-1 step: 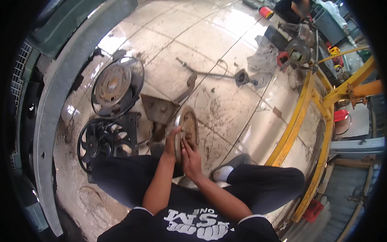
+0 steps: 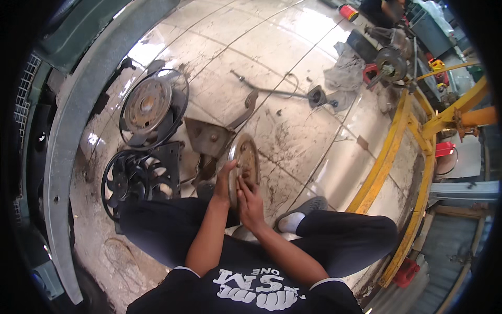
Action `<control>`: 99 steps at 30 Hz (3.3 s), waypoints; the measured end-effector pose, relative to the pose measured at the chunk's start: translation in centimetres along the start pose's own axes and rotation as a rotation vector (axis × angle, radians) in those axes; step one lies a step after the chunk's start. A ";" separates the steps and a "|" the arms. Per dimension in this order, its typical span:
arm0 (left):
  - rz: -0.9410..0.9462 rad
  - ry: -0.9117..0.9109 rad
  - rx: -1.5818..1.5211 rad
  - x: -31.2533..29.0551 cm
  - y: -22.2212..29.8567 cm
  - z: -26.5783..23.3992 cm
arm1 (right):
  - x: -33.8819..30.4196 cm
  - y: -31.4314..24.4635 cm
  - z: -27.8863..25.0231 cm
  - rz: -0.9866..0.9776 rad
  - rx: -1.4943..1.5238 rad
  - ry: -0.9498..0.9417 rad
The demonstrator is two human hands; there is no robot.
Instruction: The person sits on the floor and scrubs the surface of a brake drum with a small abrasive pad, rotating the drum to clean different areas. The person repeatedly flips and repositions the drum to access both sides.
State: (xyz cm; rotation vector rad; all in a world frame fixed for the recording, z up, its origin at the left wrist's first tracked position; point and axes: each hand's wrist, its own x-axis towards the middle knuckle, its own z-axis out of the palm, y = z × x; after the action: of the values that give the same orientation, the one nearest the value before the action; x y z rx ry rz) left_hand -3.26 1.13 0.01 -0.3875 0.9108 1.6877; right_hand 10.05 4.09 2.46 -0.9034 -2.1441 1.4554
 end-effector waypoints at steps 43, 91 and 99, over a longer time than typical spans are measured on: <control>0.123 -0.046 -0.001 -2.9 1.1 4.8 | 5.8 3.6 -1.4 0.657 0.933 -0.027; 0.142 -0.088 -0.169 -2.4 -0.2 0.8 | 6.2 3.3 -0.6 -0.061 0.022 -0.400; 0.091 -0.176 -0.123 -1.7 -0.5 -0.8 | 4.9 2.8 -1.0 0.007 0.012 -0.386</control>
State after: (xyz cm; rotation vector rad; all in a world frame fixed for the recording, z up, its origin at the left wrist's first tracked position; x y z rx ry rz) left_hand -2.37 -0.51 0.43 -0.2775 0.7062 1.8359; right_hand 8.04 8.91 0.11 -0.6664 -2.3960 1.7624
